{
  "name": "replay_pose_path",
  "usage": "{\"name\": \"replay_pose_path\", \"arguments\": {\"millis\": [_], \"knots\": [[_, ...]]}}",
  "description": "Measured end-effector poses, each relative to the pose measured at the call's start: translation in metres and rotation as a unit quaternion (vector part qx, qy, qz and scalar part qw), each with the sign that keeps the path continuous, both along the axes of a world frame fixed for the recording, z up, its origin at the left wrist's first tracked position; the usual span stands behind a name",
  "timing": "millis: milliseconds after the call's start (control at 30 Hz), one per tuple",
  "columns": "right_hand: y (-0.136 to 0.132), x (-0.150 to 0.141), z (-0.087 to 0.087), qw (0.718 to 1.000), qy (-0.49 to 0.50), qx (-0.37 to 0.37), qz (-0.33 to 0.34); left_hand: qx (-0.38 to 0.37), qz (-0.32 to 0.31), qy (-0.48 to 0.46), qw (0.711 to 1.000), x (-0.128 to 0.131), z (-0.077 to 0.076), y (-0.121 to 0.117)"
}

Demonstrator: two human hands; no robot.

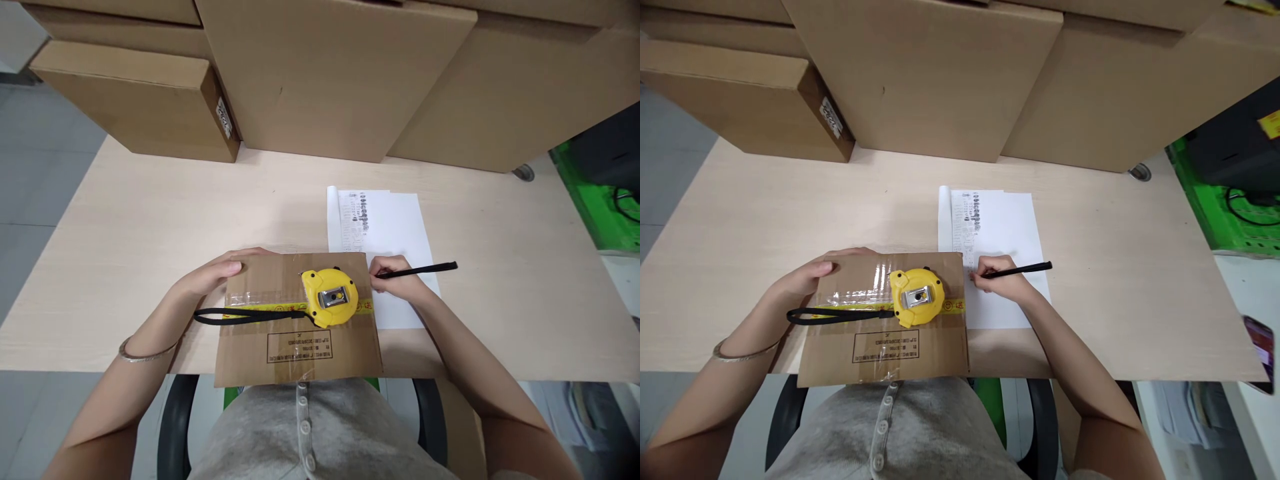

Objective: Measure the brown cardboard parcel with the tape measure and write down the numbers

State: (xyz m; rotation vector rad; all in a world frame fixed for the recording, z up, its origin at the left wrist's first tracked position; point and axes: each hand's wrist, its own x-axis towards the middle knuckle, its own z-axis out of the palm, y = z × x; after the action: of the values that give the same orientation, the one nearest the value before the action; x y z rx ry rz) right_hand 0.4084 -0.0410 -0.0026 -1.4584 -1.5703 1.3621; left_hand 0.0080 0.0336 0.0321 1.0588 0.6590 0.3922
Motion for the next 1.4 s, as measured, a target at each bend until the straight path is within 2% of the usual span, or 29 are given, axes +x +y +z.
{"name": "replay_pose_path", "arguments": {"millis": [533,967,1400], "knots": [[0.0004,-0.0001,0.0027,1.000,0.003,-0.011,-0.008,0.023,-0.006,-0.005,1.000,-0.0008,-0.0026,0.0026],[-0.0011,-0.0027,-0.0011,1.000,0.015,-0.014,-0.015,0.029,0.002,0.041,0.999,0.0017,0.0044,-0.0008],[0.0004,-0.0042,0.0014,1.000,0.010,-0.018,-0.019,0.027,-0.005,0.041,0.999,-0.0020,-0.0037,0.0013]]}}
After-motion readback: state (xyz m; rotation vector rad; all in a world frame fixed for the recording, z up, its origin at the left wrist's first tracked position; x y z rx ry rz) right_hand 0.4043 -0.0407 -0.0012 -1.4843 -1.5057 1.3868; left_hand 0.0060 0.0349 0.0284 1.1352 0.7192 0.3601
